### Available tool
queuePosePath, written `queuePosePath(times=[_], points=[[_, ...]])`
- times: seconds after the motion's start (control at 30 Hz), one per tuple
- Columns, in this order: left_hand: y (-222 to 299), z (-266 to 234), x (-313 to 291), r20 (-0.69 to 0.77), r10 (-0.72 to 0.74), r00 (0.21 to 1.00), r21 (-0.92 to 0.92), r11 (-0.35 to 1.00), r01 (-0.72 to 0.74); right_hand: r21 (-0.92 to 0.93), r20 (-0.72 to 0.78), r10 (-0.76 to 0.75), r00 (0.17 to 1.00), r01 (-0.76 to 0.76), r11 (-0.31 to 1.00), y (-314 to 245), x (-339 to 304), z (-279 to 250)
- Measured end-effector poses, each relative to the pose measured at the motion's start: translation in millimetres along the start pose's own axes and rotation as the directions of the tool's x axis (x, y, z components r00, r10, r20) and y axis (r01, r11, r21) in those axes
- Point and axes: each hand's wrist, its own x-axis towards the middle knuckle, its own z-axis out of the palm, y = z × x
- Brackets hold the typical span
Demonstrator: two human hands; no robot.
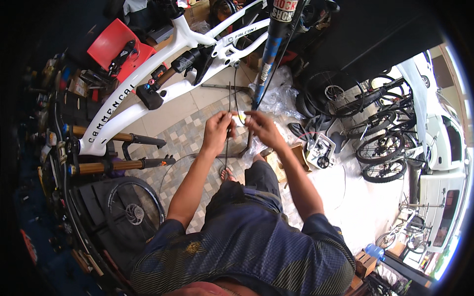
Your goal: The person routes a black cable through the white bicycle frame mounted on a repair stand. They pull the cable through internal guides and along the frame tubes, adjusting its position with both hands.
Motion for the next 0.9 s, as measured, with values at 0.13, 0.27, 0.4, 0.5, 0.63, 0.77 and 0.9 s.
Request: queuePosePath(times=[0.13, 0.27, 0.4, 0.5, 0.63, 0.77, 0.9], points=[[11.3, 14.6, 87.8, -0.051, -0.086, 0.995, -0.166, 0.983, 0.076, 0.304, 0.165, 0.030, 0.986, -0.080, 0.949, 27.6, -2.9, 44.5], [9.2, 8.3, 171.1, -0.073, -0.190, 0.979, -0.268, 0.950, 0.164, 0.227, -0.094, 0.058, 0.994, -0.035, 0.973, 18.6, 20.5, 46.3], [-1.0, 7.7, 225.2, -0.109, -0.216, 0.970, -0.265, 0.947, 0.181, -0.244, -0.335, -0.117, 0.935, 0.034, 0.969, -1.5, 56.0, 16.4], [-8.2, 8.1, 255.4, -0.180, -0.208, 0.962, -0.273, 0.950, 0.154, -0.367, -0.361, -0.170, 0.917, 0.028, 0.930, -15.3, 83.1, -2.4], [-14.1, 6.0, 277.4, -0.245, -0.210, 0.946, -0.311, 0.942, 0.129, -0.440, -0.334, -0.146, 0.931, -0.017, 0.898, -8.7, 110.8, -17.4], [-22.0, 2.9, 288.0, -0.309, -0.217, 0.926, -0.343, 0.934, 0.104, -0.509, -0.293, -0.144, 0.945, -0.027, 0.860, -10.0, 125.4, -24.2], [-24.5, 1.5, 300.1, -0.315, -0.216, 0.924, -0.391, 0.917, 0.081, -0.594, -0.273, -0.139, 0.952, -0.054, 0.802, -16.6, 139.4, -28.5]])
